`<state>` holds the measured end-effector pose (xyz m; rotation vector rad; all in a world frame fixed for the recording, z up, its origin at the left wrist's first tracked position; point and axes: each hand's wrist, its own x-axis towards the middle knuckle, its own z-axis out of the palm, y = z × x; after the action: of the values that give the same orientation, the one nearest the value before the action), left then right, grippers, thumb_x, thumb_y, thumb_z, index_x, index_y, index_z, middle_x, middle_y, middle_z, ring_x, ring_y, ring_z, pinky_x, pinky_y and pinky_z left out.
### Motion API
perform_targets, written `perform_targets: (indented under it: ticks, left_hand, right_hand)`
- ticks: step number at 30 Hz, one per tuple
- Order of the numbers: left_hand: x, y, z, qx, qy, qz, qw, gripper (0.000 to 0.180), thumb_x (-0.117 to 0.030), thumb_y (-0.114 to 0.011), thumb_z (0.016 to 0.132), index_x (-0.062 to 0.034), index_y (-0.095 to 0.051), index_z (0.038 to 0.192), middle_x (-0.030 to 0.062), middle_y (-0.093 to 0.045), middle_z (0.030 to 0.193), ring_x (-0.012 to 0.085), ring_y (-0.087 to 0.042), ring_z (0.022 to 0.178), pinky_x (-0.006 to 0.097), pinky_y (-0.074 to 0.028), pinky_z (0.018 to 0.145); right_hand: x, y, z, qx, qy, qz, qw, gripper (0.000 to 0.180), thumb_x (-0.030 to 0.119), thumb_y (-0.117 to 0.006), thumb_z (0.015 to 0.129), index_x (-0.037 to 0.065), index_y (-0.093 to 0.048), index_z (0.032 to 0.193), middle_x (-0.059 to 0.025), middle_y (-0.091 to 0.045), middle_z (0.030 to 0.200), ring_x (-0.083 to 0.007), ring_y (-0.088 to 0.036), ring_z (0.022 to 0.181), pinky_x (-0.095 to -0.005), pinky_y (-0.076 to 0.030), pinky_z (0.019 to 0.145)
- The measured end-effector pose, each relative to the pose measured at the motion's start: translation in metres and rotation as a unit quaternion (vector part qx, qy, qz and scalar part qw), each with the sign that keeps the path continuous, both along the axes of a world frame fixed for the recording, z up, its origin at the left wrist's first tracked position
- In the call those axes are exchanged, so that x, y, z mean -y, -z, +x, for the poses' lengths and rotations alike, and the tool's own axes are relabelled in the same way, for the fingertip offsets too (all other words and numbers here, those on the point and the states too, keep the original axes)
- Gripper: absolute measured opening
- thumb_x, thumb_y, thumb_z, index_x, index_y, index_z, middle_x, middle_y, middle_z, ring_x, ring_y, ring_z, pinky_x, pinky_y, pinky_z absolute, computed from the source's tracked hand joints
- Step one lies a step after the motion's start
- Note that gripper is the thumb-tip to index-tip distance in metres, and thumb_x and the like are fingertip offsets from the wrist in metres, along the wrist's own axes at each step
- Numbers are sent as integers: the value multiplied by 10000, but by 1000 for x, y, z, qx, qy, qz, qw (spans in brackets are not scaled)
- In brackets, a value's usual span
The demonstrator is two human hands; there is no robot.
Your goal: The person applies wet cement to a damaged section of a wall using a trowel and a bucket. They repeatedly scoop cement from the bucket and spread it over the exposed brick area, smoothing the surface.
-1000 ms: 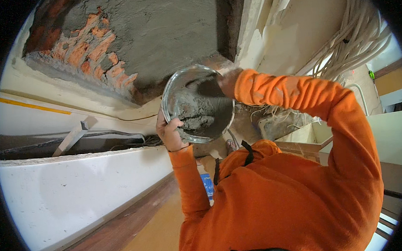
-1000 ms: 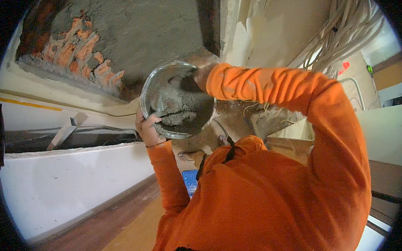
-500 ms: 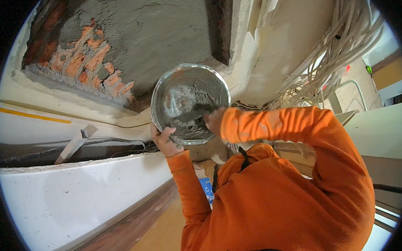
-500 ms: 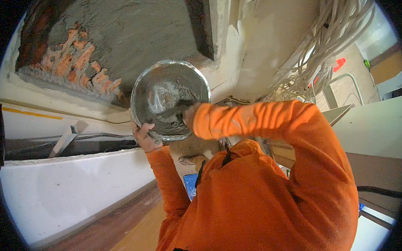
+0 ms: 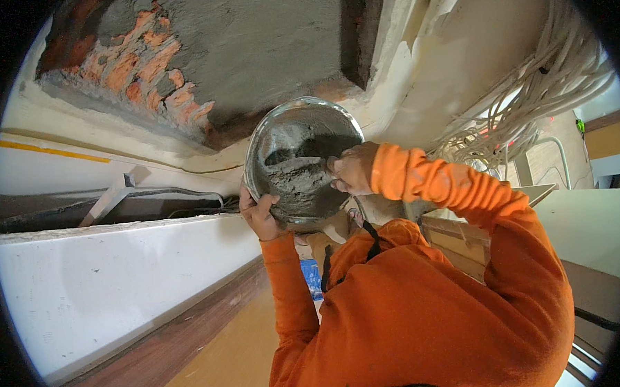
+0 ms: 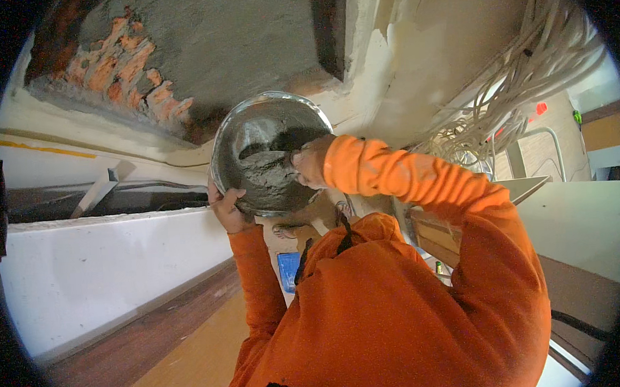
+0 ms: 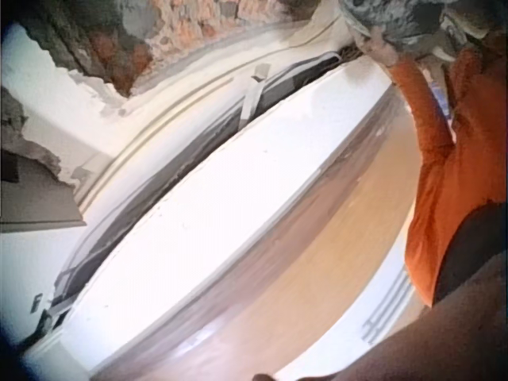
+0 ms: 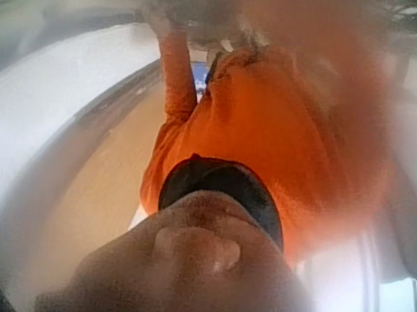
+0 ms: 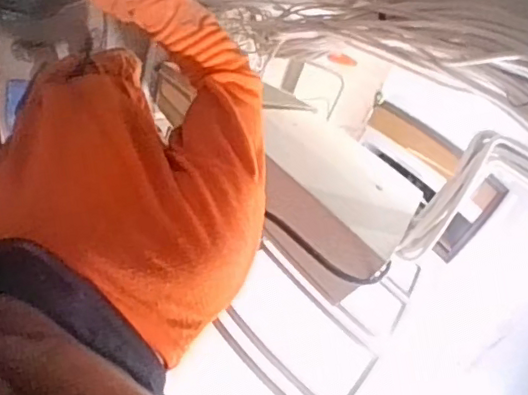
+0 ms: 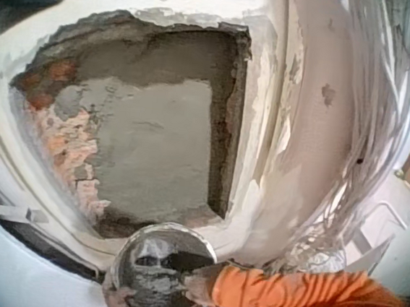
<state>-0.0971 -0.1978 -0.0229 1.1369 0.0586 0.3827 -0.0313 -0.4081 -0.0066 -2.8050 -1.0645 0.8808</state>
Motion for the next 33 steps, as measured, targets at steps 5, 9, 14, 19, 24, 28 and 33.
perform_targets:
  ticks: [5,9,14,19,24,28,33]
  left_hand:
    - [5,-12,1,-25,32,66,997,617,15,-486,624,69,-532,1237,115,-617,1125,205,-605,958,285,-479,838]
    - [-8,2,0,-19,-12,-15,1000,618,-1,-501,623,71,-543,1236,107,-608,1145,191,-595,938,267,-464,829]
    - [18,-17,5,-22,-37,78,996,545,-19,-542,630,79,-595,1163,85,-634,1061,172,-593,917,252,-452,829]
    - [11,26,-13,-6,3,-73,997,635,-17,-574,600,69,-573,1230,101,-637,1119,191,-601,982,310,-478,881]
    - [10,67,-67,-91,-96,-115,985,605,14,-535,603,76,-581,1203,122,-645,1091,204,-625,956,314,-496,857]
    - [2,78,-92,-159,-103,-59,980,624,20,-512,578,74,-585,1196,128,-652,1065,214,-630,923,309,-505,833]
    - [-8,83,-104,-204,-87,-62,973,654,23,-502,555,62,-583,1202,137,-639,1093,223,-620,941,305,-501,820]
  right_hand:
    - [37,55,20,-83,-3,75,994,420,390,-457,917,24,-652,982,-187,-666,876,-401,-621,797,-479,-498,746]
    - [12,-48,24,4,107,-22,994,390,333,-459,918,-4,-653,940,-230,-655,798,-407,-631,735,-500,-499,707]
    - [9,8,21,153,166,-36,974,413,343,-472,912,-28,-627,1009,-261,-655,871,-423,-639,835,-509,-505,753]
    - [-8,76,-7,-74,25,8,997,364,289,-485,917,-16,-619,1061,-210,-668,989,-398,-650,881,-544,-496,793]
    - [-20,98,-54,-206,-167,77,961,416,339,-519,909,-30,-615,1076,-193,-659,991,-327,-656,902,-451,-516,817]
    - [-10,123,-51,-55,-402,140,903,463,394,-477,940,-30,-616,1065,-223,-631,1013,-295,-622,993,-428,-503,826]
    - [-32,59,-28,-292,-8,53,955,531,451,-419,946,-22,-609,1094,-231,-627,1035,-370,-615,966,-469,-475,840]
